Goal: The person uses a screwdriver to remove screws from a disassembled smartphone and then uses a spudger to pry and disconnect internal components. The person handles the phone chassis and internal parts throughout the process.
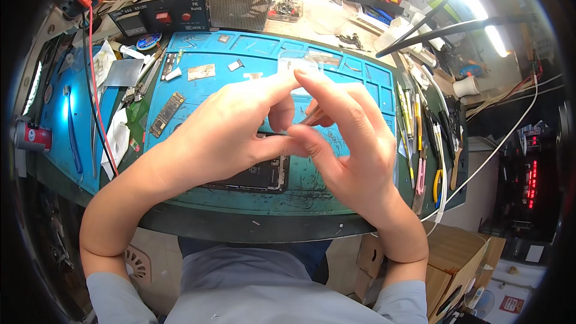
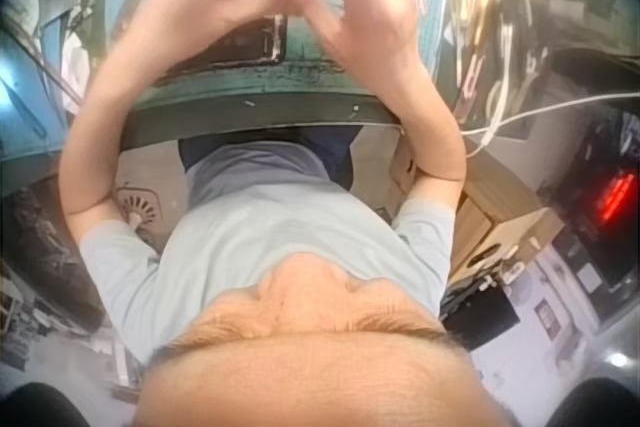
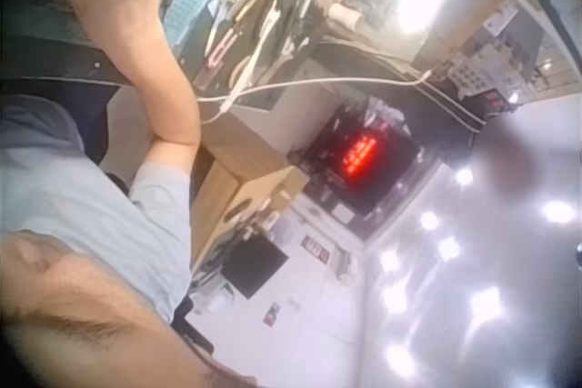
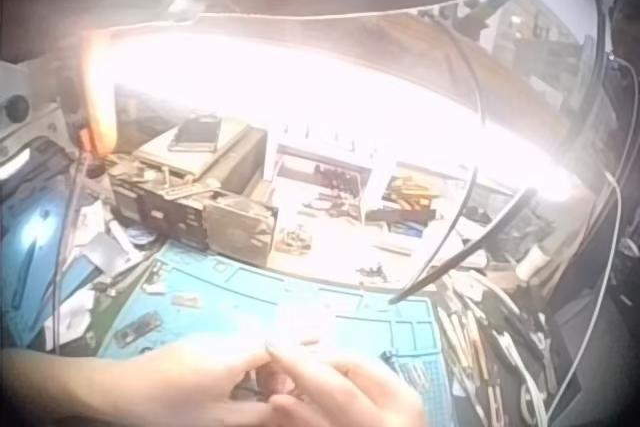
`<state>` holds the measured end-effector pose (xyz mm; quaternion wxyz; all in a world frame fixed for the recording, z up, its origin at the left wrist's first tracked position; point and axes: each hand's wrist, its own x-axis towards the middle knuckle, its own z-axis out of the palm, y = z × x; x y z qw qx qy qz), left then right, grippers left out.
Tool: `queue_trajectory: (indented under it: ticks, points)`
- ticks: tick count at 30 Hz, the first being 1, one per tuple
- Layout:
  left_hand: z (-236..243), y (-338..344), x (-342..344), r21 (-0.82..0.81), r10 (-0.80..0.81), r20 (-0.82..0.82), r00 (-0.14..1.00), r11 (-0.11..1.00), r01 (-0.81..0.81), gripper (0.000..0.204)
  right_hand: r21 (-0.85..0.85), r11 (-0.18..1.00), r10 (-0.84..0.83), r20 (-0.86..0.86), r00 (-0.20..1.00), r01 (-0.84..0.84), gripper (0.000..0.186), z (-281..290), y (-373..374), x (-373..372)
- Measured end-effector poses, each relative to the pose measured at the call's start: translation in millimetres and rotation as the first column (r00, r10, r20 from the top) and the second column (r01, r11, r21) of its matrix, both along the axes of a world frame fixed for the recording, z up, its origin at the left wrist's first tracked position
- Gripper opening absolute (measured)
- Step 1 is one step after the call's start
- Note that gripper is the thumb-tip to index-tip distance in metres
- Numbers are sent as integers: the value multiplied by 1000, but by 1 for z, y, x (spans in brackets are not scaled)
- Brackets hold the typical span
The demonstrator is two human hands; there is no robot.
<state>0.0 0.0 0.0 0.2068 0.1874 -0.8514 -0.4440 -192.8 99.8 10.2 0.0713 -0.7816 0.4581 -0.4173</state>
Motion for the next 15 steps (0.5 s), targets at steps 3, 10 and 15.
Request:
queue_trajectory:
  ticks: [3,10,15]
  points:
    - [4,-1,2,-79,-30,-10,999,996,29,41,-2,1000,15,53,998,-15,60,-1,1,-2]
    - [-7,-5,9,-223,9,-13,1000,975,-11,16,-63,998,0,199,980,12,66,1,5,-2]
    - [-18,-20,19,-408,225,-32,974,887,-218,11,66,967,-256,217,942,248,60,9,11,-12]
